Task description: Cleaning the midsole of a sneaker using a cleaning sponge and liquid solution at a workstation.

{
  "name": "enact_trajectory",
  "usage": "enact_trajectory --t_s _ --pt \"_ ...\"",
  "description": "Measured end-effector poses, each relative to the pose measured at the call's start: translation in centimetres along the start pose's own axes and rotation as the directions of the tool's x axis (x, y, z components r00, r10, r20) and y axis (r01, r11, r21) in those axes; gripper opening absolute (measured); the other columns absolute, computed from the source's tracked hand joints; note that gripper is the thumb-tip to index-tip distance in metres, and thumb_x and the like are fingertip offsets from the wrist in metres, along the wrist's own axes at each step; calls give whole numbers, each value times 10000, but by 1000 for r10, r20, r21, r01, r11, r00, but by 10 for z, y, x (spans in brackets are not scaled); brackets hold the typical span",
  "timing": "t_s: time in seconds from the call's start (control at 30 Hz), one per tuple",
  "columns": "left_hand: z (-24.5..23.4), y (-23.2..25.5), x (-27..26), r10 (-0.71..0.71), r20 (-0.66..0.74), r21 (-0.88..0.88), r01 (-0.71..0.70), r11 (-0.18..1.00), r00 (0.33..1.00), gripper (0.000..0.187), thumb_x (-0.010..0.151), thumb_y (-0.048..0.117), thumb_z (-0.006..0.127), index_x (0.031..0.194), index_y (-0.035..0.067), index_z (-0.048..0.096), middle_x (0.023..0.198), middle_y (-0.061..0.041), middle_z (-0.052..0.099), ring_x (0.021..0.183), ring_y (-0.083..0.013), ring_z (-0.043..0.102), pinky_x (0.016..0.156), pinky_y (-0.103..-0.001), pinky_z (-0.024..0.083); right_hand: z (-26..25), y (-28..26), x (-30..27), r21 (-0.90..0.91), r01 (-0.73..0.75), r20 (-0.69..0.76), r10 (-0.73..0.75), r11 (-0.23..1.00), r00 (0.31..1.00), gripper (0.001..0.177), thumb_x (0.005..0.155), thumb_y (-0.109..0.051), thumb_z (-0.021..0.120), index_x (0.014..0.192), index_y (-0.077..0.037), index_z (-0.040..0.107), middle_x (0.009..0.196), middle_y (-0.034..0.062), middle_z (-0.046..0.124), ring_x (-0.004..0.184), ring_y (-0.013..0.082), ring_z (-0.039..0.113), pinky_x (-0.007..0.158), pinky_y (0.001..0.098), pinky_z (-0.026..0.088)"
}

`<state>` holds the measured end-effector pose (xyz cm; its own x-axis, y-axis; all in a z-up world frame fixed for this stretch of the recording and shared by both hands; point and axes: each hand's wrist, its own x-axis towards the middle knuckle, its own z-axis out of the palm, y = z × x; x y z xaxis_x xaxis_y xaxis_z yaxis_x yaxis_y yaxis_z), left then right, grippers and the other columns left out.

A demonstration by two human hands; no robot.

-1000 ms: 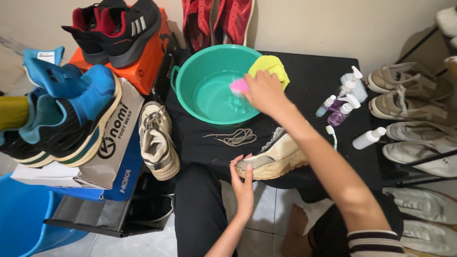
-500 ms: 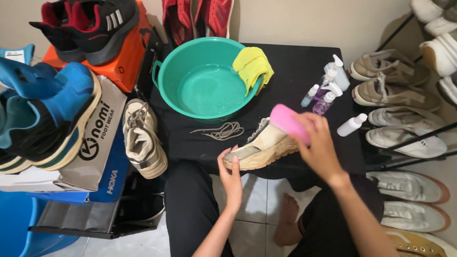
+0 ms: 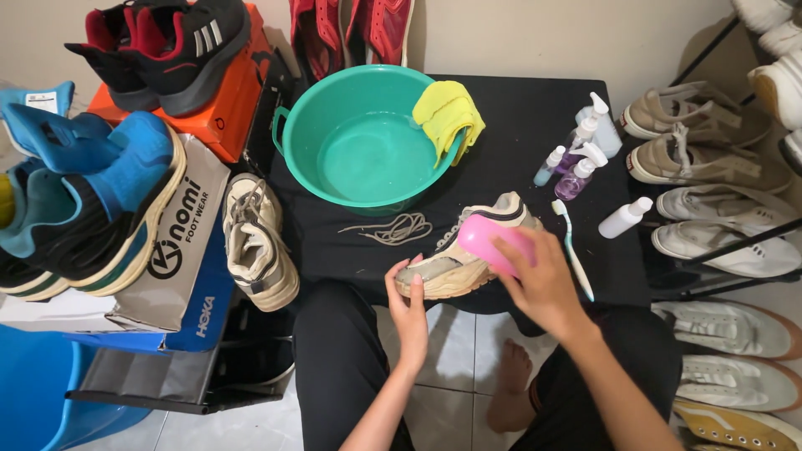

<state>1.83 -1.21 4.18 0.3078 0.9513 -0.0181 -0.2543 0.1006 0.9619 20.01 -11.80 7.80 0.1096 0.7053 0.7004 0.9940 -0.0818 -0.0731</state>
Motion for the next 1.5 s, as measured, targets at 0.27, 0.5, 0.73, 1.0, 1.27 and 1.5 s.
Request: enact_trajectory --t_s 0.27,0.5,0.73,1.0,1.27,1.5 --pt "1 0 1 5 6 -17 -4 1000 1000 347 1005 259 581 1310 108 510 1343 -191 672 1274 -268 572 1098 -452 421 0 16 -6 -7 -44 -37 44 999 998 467 886 -198 727 1336 -112 636 1165 190 532 1033 423 566 910 511 488" --pt "2 2 -2 22 2 -13 -22 1000 1000 346 1000 255 582 1307 109 516 1332 -191 677 1267 -265 576 1097 -452 421 -4 23 -16 92 -158 -89 166 983 982 469 899 -168 729 1348 -84 625 1242 194 509 1076 415 531 946 507 453" --pt "1 0 -1 20 1 4 -20 1000 1000 350 1005 255 573 1317 110 509 1343 -185 668 1273 -264 566 1104 -454 415 9 7 -12 34 -123 -40 124 992 991 531 851 -143 773 1360 -110 624 1181 210 531 1038 439 562 911 530 478" --pt "2 4 -3 19 5 16 -19 1000 1000 344 1005 255 575 1310 107 513 1341 -196 662 1275 -290 574 1096 -472 422 -10 27 -17 96 -244 -78 252 965 965 438 948 -190 715 1349 -57 596 1262 188 490 1129 418 514 992 500 441" --pt "1 0 -1 19 0 4 -19 1000 1000 343 1010 253 572 1315 109 508 1337 -191 664 1269 -281 572 1094 -466 423 -1 15 -25 111 -172 -35 177 979 984 555 845 -166 784 1371 -115 616 1240 184 518 1106 433 541 972 519 458" --pt "2 2 -3 15 -1 -16 -15 1000 1000 364 1008 257 577 1330 108 497 1342 -192 662 1276 -286 567 1101 -475 417 5 18 -39 64 -201 -64 205 977 977 587 820 -132 811 1371 -91 612 1221 226 524 1072 466 555 929 541 474"
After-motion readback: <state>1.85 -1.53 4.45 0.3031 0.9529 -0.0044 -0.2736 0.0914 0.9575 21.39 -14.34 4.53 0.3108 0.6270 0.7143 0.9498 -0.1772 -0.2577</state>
